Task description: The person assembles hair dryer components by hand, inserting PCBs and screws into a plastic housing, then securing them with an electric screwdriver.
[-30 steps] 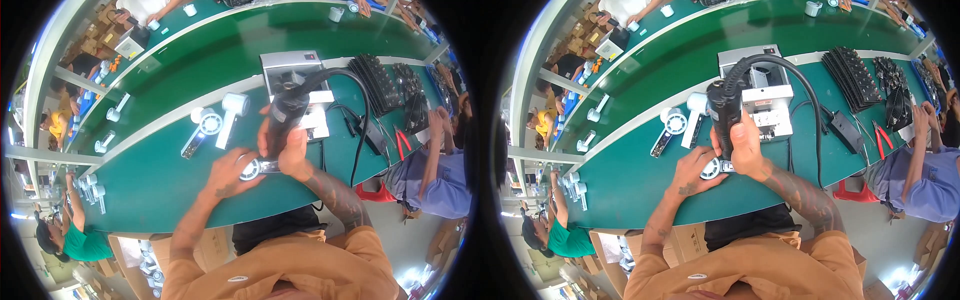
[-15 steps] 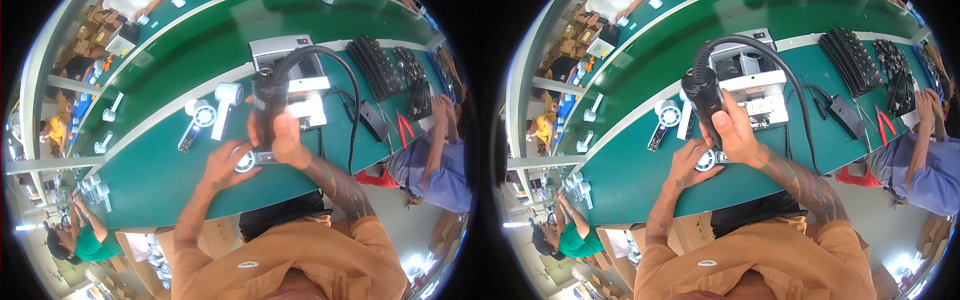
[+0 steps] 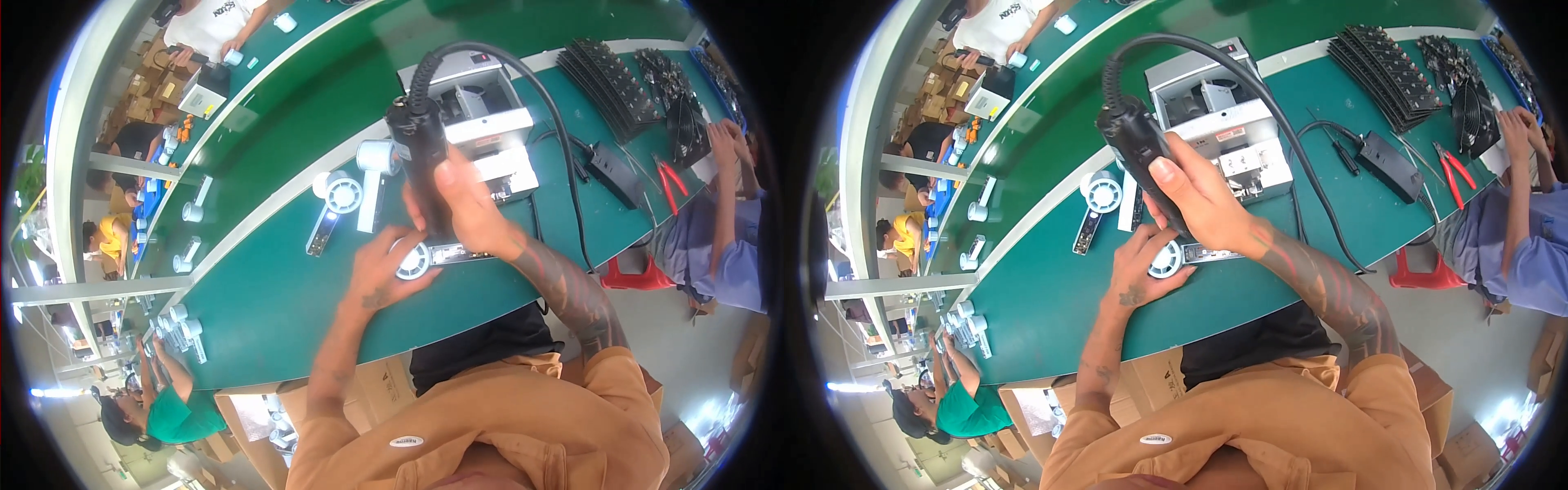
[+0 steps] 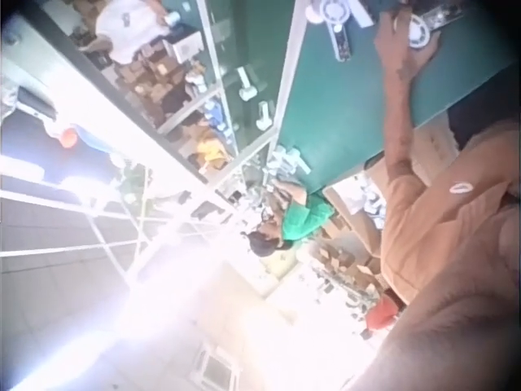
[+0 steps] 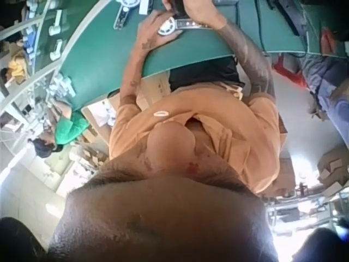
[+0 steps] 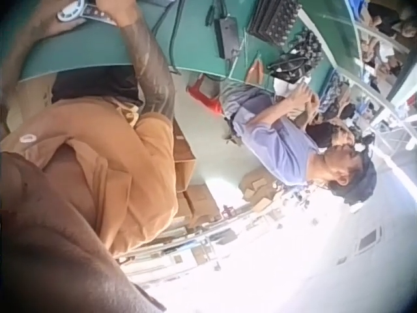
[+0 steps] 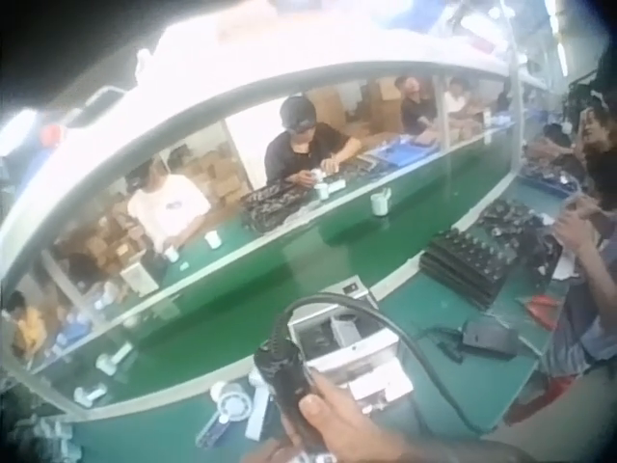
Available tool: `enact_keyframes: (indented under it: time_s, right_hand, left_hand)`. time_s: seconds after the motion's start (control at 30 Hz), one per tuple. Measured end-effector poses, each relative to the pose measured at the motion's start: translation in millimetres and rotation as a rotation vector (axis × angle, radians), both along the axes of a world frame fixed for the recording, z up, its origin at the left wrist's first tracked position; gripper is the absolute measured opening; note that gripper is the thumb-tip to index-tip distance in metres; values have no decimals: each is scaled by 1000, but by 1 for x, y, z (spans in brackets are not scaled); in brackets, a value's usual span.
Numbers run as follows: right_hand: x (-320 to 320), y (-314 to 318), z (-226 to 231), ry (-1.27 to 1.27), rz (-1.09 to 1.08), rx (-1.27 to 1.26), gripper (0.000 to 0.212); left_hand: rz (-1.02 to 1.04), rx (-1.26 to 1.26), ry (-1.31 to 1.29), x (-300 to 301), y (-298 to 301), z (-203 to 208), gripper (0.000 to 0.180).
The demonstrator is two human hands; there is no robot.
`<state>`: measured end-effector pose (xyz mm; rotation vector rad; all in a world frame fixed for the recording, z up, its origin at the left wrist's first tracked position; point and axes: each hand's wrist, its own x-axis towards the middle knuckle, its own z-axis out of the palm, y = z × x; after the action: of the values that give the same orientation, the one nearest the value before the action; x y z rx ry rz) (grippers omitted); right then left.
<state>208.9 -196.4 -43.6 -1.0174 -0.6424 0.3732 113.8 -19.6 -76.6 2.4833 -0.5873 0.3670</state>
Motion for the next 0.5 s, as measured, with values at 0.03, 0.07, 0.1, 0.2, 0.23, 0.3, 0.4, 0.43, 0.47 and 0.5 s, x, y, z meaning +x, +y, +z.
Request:
enact_keyframes:
  time_s: [0.03,0.07,0.1,0.2,0.23,0.3,0.4,0.43,0.47,0.5]
  right_hand:
    - [-1,0,0,15,-5,9,66]
    - [-1,1,0,30,-7,18,66]
    - [-4,1,0,45,-26,17,66]
    - [-3,-2,-1,0,-54,12,68]
    - [-1,-3,-2,-2,-47,8,70]
    - [-3,-1,-2,2,-42,11,70]
    - [-4,2,1,18,-41,20,70]
    - [-3,2,3,21,-39,2,70]
    - [-3,2,4,24,-36,-15,70]
    - [-2,2,1,12,-32,-24,71]
  left_hand:
    - [4,0,-14,0,0,-1,55]
    - [10,-3,-25,1,1,-2,55]
    - [22,-2,9,-1,-1,0,54]
    - [30,126,-99,-2,-8,21,48]
    - [12,258,-239,-1,-12,28,43]
    - [-5,197,-269,-4,-13,15,44]
    - [-35,132,-297,-7,-15,2,37]
    - [-32,91,-284,-8,-14,1,34]
    - [-29,51,-270,-10,-14,0,31]
    - [-34,49,-274,-9,-14,0,31]
